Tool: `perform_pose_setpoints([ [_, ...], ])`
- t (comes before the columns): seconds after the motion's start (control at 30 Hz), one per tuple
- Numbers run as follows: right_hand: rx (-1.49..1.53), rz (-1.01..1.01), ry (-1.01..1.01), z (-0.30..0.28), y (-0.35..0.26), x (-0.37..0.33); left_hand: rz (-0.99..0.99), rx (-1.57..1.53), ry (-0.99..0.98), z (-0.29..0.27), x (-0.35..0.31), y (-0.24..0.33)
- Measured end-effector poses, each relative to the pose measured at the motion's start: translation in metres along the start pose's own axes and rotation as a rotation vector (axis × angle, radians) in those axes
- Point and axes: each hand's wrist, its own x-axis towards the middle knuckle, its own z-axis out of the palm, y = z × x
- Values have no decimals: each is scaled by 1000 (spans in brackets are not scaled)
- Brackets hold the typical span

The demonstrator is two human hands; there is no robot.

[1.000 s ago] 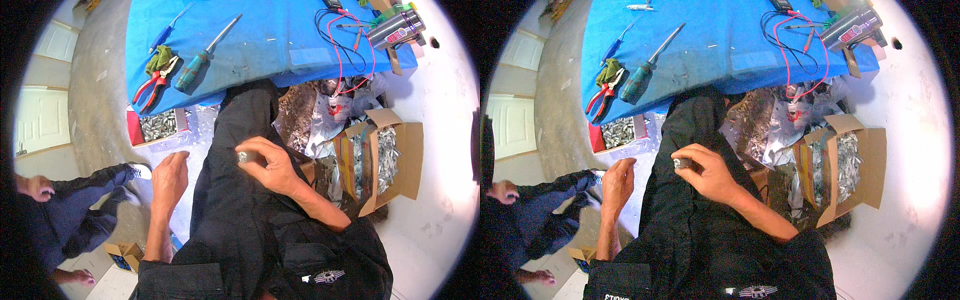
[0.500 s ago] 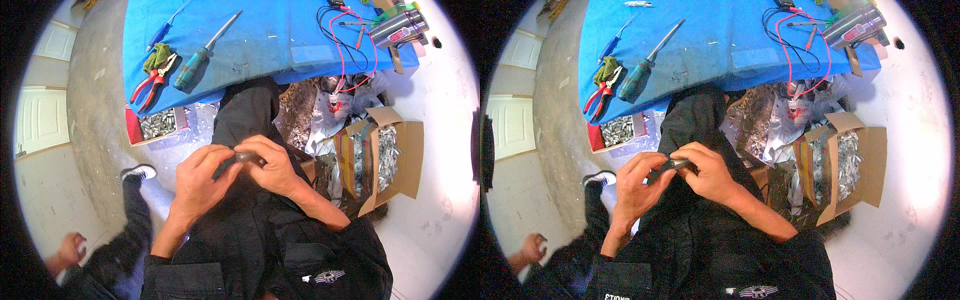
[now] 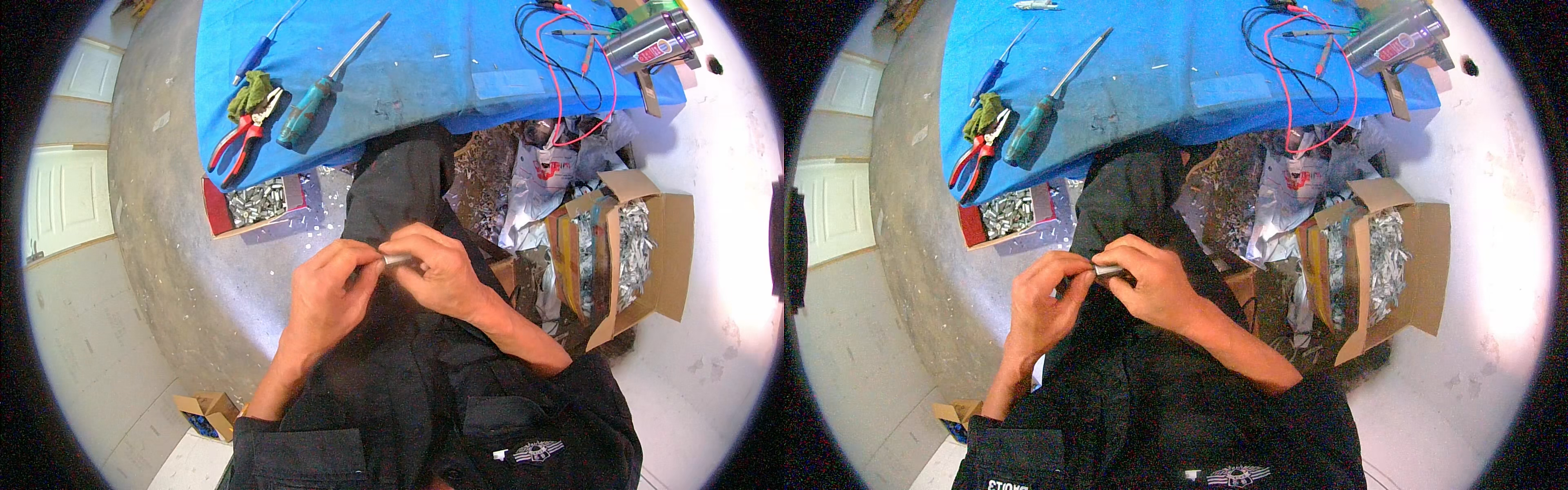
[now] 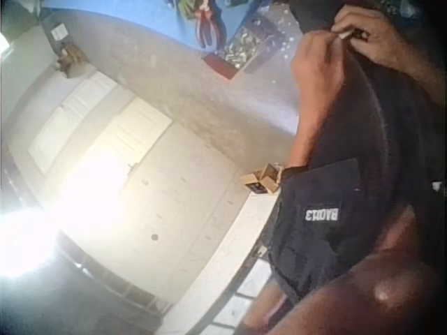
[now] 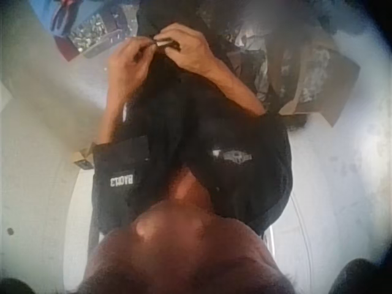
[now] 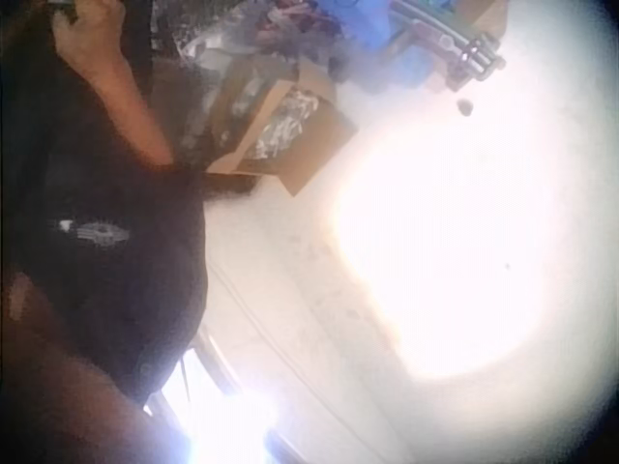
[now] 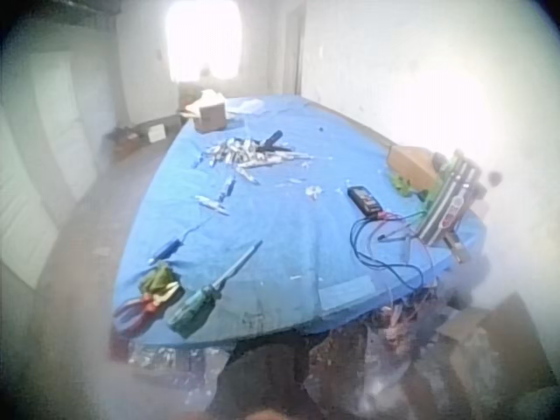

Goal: The person uses a multimeter to test a component, and then uses a screwdriver and pliers to disassemble parts of an electrical component.

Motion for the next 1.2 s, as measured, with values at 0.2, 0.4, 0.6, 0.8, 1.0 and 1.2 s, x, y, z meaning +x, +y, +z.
perform_pose_setpoints([
  [0.2,38,9,44,7,-1,-2,-227,-90,-16,0,-6,3],
  [0.4,38,13,39,8,-1,-2,-321,-202,-27,1,-10,-5],
  [0.6,-57,2,57,6,-1,0,-80,-18,26,3,-8,-3],
  [0.8,-165,-25,80,8,-4,1,153,179,76,3,-7,-8],
  [1.0,-197,-65,89,9,-1,0,195,245,62,3,-9,-12],
  [1.2,-133,-26,55,11,0,-3,206,284,28,3,-8,-12],
])
